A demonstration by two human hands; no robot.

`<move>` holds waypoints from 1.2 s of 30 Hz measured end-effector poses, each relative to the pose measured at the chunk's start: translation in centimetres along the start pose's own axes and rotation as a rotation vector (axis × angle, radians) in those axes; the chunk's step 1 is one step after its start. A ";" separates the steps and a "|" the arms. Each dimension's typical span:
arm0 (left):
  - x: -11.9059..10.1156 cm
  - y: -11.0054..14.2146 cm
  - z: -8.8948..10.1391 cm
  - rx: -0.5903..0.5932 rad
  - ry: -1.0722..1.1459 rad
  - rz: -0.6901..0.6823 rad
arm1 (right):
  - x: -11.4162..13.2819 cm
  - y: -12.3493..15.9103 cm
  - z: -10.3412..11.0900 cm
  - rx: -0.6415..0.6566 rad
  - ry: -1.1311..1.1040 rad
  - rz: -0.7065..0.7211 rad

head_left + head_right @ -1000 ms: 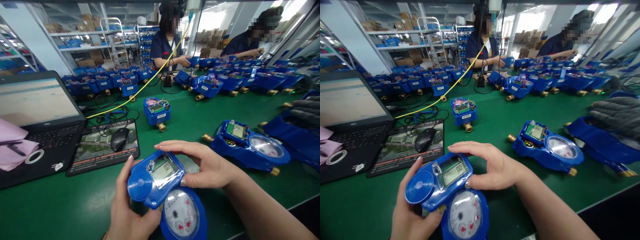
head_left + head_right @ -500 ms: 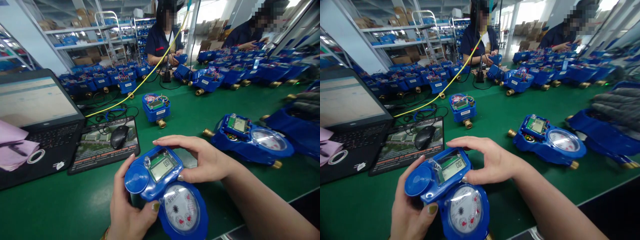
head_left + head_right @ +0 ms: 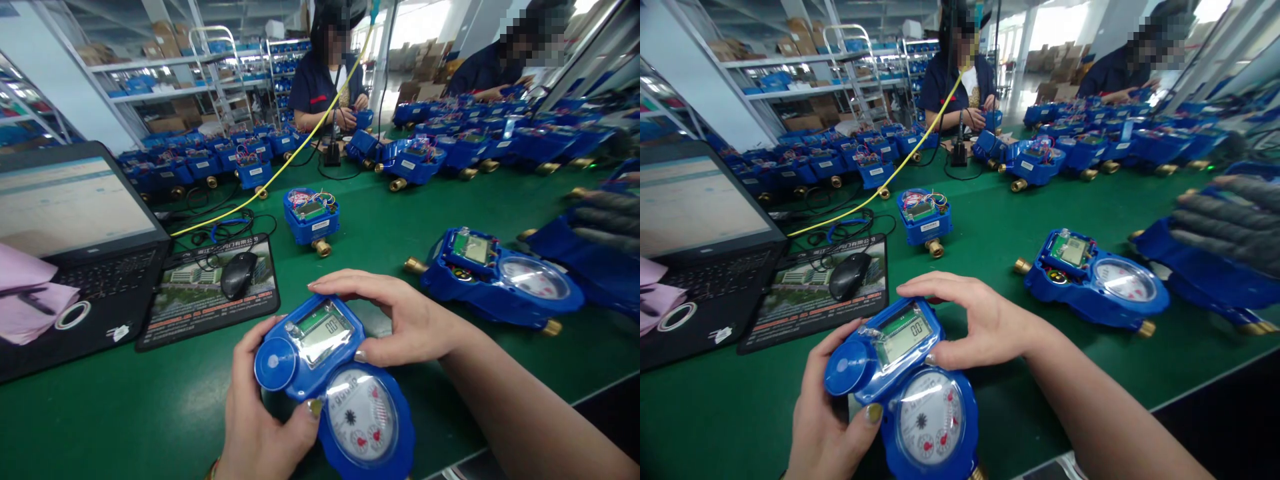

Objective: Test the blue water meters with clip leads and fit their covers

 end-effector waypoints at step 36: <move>-2.0 -0.9 0.1 0.036 0.247 -0.077 | -0.3 2.7 -0.4 -0.086 -0.571 -0.123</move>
Point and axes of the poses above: each hand's wrist, its own y-axis away from the middle knuckle, its own z-axis out of the back of the hand, x = y × z, the point moved 2 cm from there along -y, towards the middle knuckle, and after that the axes turned 12 degrees about x, right-handed, at the moved point
